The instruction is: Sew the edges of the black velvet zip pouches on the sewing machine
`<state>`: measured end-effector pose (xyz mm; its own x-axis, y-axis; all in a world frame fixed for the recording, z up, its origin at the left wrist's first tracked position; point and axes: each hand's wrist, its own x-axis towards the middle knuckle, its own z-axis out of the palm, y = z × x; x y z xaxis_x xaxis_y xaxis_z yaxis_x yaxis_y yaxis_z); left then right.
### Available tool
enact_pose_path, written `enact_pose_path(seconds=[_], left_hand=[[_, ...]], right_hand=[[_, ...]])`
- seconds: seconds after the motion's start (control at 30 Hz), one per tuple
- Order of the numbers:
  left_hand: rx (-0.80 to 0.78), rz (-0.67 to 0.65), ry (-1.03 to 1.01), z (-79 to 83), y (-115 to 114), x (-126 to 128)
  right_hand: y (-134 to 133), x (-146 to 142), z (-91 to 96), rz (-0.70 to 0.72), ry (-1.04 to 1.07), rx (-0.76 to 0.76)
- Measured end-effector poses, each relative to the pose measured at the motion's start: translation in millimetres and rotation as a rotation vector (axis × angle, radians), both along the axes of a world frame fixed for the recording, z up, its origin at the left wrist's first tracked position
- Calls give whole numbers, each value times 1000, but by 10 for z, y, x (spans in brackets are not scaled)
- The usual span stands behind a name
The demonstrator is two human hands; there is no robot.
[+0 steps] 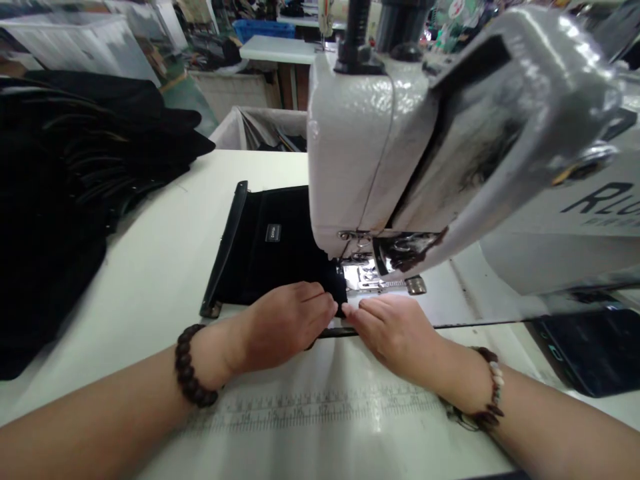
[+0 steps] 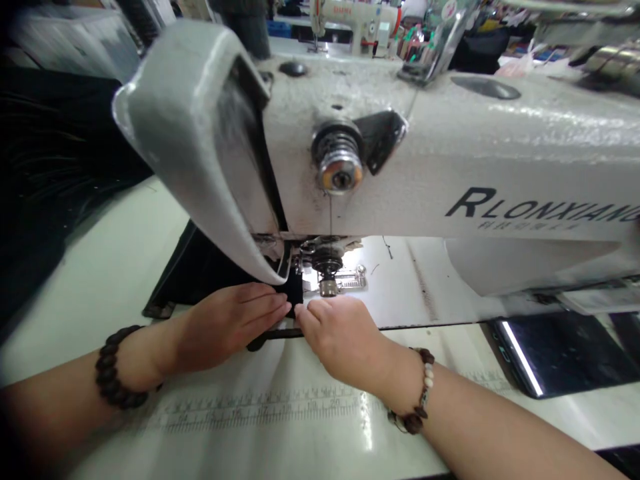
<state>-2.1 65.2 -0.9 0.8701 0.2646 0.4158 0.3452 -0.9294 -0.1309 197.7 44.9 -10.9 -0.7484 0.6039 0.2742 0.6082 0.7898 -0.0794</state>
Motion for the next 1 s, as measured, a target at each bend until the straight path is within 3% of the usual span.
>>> enact_pose_path(seconds=[0.2,0.67,0.73,0.9,1.0], left_hand=[[64,54,-1,-13,191,14],[65,169,61,-77,438,0],[54,174,48,-85,448,-5],[4,178,72,-128,468,-18],[-30,162,66,-166,489,-27]], right_hand=[[21,-10,-18,-40,-68,117],[22,-29,7,-71,-15,10],[84,23,58,-122,96,-76],[339,217,259,-362,621,-250],[428,272,291,-434,764,-355]])
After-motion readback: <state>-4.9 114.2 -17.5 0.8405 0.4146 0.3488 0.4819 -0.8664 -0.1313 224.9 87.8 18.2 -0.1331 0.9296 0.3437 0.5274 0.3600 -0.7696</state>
